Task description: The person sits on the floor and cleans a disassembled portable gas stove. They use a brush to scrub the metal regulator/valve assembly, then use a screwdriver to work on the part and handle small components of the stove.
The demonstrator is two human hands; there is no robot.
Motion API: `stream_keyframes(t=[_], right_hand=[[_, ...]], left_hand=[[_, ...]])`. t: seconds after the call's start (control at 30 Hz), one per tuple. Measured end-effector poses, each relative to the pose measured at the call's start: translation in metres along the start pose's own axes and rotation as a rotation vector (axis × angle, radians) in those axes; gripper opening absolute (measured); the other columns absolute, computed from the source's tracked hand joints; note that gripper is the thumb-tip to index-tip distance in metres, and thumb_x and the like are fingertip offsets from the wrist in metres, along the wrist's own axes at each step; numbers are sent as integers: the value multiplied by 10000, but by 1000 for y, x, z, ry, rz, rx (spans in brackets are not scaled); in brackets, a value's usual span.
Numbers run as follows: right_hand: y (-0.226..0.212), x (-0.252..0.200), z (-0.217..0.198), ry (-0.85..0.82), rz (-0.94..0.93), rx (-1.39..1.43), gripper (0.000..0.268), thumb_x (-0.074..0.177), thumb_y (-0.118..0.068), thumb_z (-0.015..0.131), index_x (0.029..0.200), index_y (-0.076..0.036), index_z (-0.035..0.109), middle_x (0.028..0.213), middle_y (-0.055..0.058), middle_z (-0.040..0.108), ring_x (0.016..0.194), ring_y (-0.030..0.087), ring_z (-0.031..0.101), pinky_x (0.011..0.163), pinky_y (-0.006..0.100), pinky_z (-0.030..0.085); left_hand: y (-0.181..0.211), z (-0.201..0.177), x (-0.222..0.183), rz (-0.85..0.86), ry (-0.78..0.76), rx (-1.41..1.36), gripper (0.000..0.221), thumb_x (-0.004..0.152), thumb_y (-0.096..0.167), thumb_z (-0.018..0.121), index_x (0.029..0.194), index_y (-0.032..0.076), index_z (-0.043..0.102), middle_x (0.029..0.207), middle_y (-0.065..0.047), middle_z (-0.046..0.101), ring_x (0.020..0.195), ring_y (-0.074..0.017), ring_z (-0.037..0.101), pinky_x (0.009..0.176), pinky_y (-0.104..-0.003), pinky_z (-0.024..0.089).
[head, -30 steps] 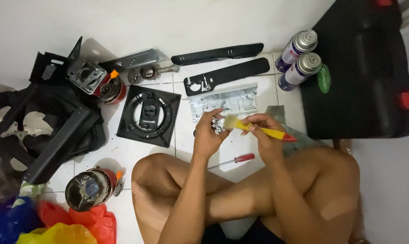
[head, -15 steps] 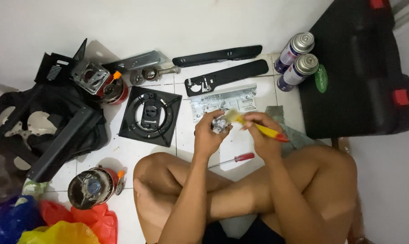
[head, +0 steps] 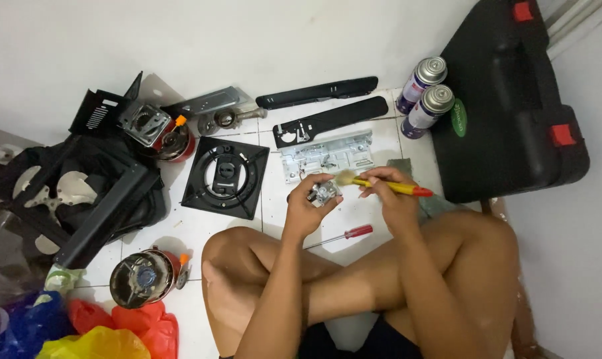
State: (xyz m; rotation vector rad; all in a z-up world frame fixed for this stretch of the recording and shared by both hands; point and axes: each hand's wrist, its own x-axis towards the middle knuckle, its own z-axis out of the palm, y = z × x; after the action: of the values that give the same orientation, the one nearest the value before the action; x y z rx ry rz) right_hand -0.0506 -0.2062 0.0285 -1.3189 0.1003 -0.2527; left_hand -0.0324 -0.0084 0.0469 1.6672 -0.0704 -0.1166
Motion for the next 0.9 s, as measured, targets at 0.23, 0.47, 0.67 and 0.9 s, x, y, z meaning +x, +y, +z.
stream_keyframes(t=[0.23,0.47,0.67,0.9], right_hand=[[18,3,-2,19,97,-8,202,974,-68,671,1038,123,653,966,261,723,678,280,749,624,372,658],[39,1,5,69,121,192,183,1002,-89,664,1049,87,648,931,253,709,671,312,747,596,402,665],[31,-2,16,-11,38,106,162,999,-86,678,1034,69,706,924,247,735,691,298,760,625,422,669],[16,-11,30,-145,-22,-37,169,1012,-85,650,992,67,722,709,195,692,576,247,723,605,370,662]], left_hand=[[-24,-4,2,14,-45,-129,436,777,87,893,1191,88,756,1108,-115,650,1070,-213,587,1009,-406,489],[-55,-3,5,-318,48,-628,335,983,266,614,1286,129,574,780,-121,582,656,-203,591,603,-301,488],[-77,-5,14,-490,52,-875,336,1007,407,508,1224,154,556,967,-271,678,723,-353,726,698,-415,634],[-97,-10,24,-599,84,-830,578,986,558,444,1141,35,636,893,-255,730,614,-314,694,626,-394,635]])
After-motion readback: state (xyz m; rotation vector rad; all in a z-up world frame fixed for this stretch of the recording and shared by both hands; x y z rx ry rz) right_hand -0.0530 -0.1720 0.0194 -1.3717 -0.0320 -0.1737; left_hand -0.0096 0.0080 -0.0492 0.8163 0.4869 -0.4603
